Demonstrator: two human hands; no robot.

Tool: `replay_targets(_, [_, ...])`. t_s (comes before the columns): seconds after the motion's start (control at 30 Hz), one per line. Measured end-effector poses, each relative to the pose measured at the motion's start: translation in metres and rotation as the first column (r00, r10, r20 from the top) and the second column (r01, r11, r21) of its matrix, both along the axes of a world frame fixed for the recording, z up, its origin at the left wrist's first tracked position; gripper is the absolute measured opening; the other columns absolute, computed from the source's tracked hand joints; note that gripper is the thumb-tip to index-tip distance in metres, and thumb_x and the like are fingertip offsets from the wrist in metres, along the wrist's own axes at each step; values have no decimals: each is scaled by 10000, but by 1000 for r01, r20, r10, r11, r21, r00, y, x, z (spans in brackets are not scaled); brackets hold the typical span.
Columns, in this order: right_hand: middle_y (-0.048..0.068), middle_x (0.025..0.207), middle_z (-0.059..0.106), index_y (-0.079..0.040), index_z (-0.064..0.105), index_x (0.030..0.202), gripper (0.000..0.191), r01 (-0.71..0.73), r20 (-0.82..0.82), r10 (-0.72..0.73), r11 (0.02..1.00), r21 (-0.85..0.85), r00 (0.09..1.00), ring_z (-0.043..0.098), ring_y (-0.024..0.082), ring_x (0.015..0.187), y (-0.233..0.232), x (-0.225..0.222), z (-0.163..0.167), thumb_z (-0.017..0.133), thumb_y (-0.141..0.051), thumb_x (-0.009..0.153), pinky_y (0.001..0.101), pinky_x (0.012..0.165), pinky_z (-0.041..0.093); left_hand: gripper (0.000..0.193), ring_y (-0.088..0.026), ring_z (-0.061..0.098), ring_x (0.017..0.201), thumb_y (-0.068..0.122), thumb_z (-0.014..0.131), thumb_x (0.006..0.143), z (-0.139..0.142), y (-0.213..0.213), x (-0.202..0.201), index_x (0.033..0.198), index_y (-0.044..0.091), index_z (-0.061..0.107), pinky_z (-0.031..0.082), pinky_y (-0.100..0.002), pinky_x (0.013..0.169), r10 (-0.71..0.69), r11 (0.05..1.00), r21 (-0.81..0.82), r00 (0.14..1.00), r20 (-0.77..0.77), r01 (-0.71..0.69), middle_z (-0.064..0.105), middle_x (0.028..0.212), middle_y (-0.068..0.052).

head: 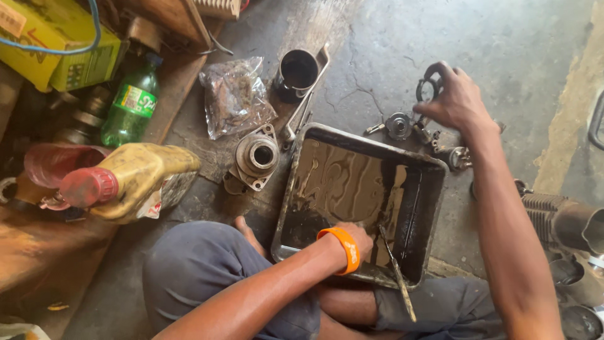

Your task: The person scrubs a cylindrical metal part with a brush in a tray of dark liquid, then pours a clear liquid from a green bottle over the part to rinse it. The person handles several small mechanical components, including gears and rings, cleaning them in the tray.

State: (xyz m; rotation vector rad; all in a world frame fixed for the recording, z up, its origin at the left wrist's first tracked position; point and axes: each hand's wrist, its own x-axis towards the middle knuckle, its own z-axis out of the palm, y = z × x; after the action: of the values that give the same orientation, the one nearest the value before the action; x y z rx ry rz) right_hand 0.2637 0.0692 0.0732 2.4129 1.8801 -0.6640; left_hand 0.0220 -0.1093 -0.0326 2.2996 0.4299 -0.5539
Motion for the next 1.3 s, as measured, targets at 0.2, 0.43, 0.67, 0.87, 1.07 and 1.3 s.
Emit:
replay_targets(0.2, [206, 1377, 548, -119, 496, 1443, 926, -368, -26, 374, 895, -251, 927, 638, 389, 1122, -120, -74, 26, 924, -267, 637, 462, 928, 549, 229, -273, 739, 1056, 256, 726, 880, 1, 33, 14, 1071, 151, 796, 593, -392, 859, 117, 970, 225, 988, -104, -92, 773, 1099, -98])
replay_targets(0.43, [282, 1281, 554, -82, 518, 1379, 833, -483, -20, 486, 862, -153, 874, 655, 423, 1045, -158, -106, -17, 887, -285, 660, 466, 878, 567, 205, -258, 743, 1040, 261, 739, 890, 5, 44, 5, 1055, 157, 801, 595, -391, 832, 175, 953, 275, 971, -165, -125, 787, 1061, -70])
replay_targets(0.67, [165, 1091, 725, -68, 681, 1199, 380, -244, 101, 226, 938, 244, 969, 705, 351, 991, -80, -34, -16, 782, -213, 862, 461, 876, 565, 200, -244, 755, 998, 251, 729, 889, 6, 47, 15, 1051, 148, 786, 596, -374, 803, 163, 954, 278, 975, -153, -116, 784, 1021, -59])
replay_targets(0.87, [205, 982, 727, -124, 690, 1213, 518, -151, 273, 143, 989, 6, 951, 709, 394, 930, -30, -25, -50, 826, -387, 788, 509, 813, 565, 177, -245, 757, 995, 233, 689, 921, 0, 45, 16, 1032, 144, 794, 596, -370, 800, 178, 952, 272, 976, -122, -140, 791, 1012, -60])
replay_targets(1.07, [227, 1007, 743, -85, 673, 1208, 547, -106, 232, 123, 991, -85, 965, 723, 379, 926, -16, -30, -50, 854, -350, 765, 467, 830, 581, 193, -259, 752, 1005, 245, 696, 907, 3, 45, 16, 1038, 141, 794, 599, -387, 815, 191, 954, 254, 977, -94, -162, 783, 1031, -71])
replay_targets(1.3, [167, 1103, 736, -18, 672, 1262, 457, 112, -63, -103, 980, 162, 993, 741, 264, 920, -47, -27, -4, 795, -33, 821, 400, 810, 626, 209, -268, 744, 1031, 236, 696, 897, -3, 54, 13, 1051, 130, 789, 601, -398, 836, 176, 954, 265, 978, -110, -142, 777, 1066, -89])
